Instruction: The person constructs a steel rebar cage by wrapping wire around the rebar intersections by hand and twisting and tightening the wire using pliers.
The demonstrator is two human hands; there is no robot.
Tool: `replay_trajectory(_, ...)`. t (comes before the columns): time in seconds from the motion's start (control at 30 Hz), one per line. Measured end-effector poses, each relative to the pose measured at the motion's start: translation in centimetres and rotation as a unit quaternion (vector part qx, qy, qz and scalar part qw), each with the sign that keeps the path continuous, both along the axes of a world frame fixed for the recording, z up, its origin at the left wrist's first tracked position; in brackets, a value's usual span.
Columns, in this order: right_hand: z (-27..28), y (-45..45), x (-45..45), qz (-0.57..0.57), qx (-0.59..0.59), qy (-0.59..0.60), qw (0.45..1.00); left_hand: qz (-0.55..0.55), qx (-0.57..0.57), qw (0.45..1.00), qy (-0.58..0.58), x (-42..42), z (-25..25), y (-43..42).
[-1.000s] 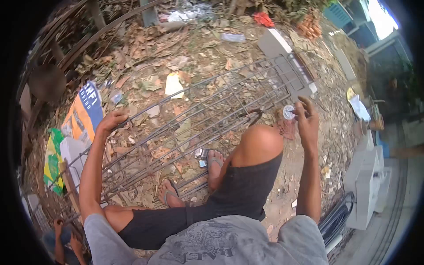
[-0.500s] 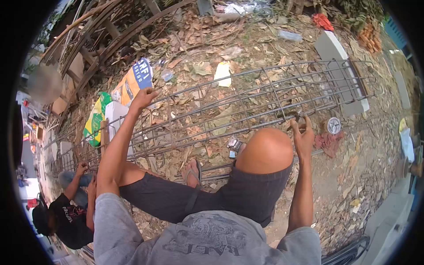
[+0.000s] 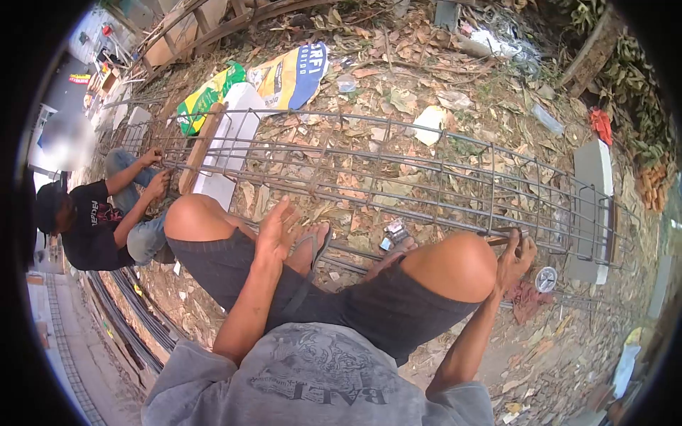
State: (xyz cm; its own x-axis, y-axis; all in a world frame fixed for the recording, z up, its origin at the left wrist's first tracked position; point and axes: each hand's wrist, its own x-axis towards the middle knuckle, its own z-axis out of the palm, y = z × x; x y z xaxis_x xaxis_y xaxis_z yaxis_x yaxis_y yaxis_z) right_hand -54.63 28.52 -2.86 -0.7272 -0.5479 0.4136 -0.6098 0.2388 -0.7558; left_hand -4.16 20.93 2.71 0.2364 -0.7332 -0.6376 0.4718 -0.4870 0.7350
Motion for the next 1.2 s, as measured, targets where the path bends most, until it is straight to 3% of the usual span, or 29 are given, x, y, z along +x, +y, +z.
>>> replay_trajectory(0.03,0.4,-0.5,0.1,-0.028,-0.028,-0.083,0.996,0.001,0.002,1.000,0.017,-1.1,-1.0,0.8)
replay_trajectory(0.13,3.8,-1.5,-0.1,0.077,-0.144,-0.270,0.949,0.003,0.007,1.000,0.000,-4.1,-3.0,0.9)
replay_trajectory(0.17,6.0,-2.3,1.3,0.084,-0.190,-0.252,0.945,-0.001,0.010,1.000,-0.015,-4.7,-4.1,0.7)
replay_trajectory(0.27,9.1,-2.9,0.3,0.065,-0.163,-0.221,0.959,-0.019,0.017,0.999,-0.020,-4.9,-7.1,-0.3)
replay_trajectory(0.33,12.4,-3.9,-1.1,0.080,-0.146,-0.179,0.970,-0.040,0.030,0.998,-0.048,-4.5,-6.2,-1.3)
replay_trajectory(0.4,20.7,-5.2,0.0,0.084,-0.124,-0.156,0.976,-0.044,0.051,0.995,-0.073,-4.3,-6.4,-2.5)
replay_trajectory(0.43,25.6,-5.6,2.3,0.121,-0.101,-0.117,0.980,-0.058,0.046,0.995,-0.073,-3.6,-7.8,-2.9)
replay_trajectory(0.5,28.6,-4.8,4.0,0.231,-0.012,-0.074,0.970,-0.074,0.032,0.993,-0.088,-2.9,-9.1,-3.2)
replay_trajectory(0.57,25.8,-5.0,2.3,0.345,0.099,-0.119,0.926,-0.048,-0.019,0.991,-0.121,-4.4,-8.2,-4.2)
replay_trajectory(0.67,21.1,-6.5,2.9,0.352,0.274,-0.177,0.877,-0.066,-0.027,0.978,-0.196,-4.4,-7.0,-3.5)
replay_trajectory(0.73,20.4,-8.6,5.1,0.364,0.352,-0.191,0.841,-0.089,-0.074,0.970,-0.213,-3.9,-9.0,-3.3)
replay_trajectory(0.87,23.6,-13.8,10.8,0.385,0.437,-0.192,0.790,-0.105,-0.084,0.972,-0.195,-4.5,-7.7,-3.0)
replay_trajectory(0.9,25.1,-15.6,12.4,0.394,0.476,-0.159,0.770,-0.110,-0.073,0.976,-0.174,-4.6,-7.5,-3.0)
replay_trajectory(1.0,26.0,-21.8,15.5,0.417,0.538,0.150,0.717,-0.096,-0.059,0.982,-0.153,-5.0,-7.1,-3.0)
replay_trajectory(1.07,26.4,-26.4,18.6,0.433,0.541,0.258,0.673,-0.089,-0.078,0.980,-0.157,-5.9,-10.1,-2.7)
replay_trajectory(1.2,24.0,-35.8,23.2,0.469,0.558,0.377,0.571,-0.088,-0.059,0.989,-0.103,-5.1,-7.1,-2.8)
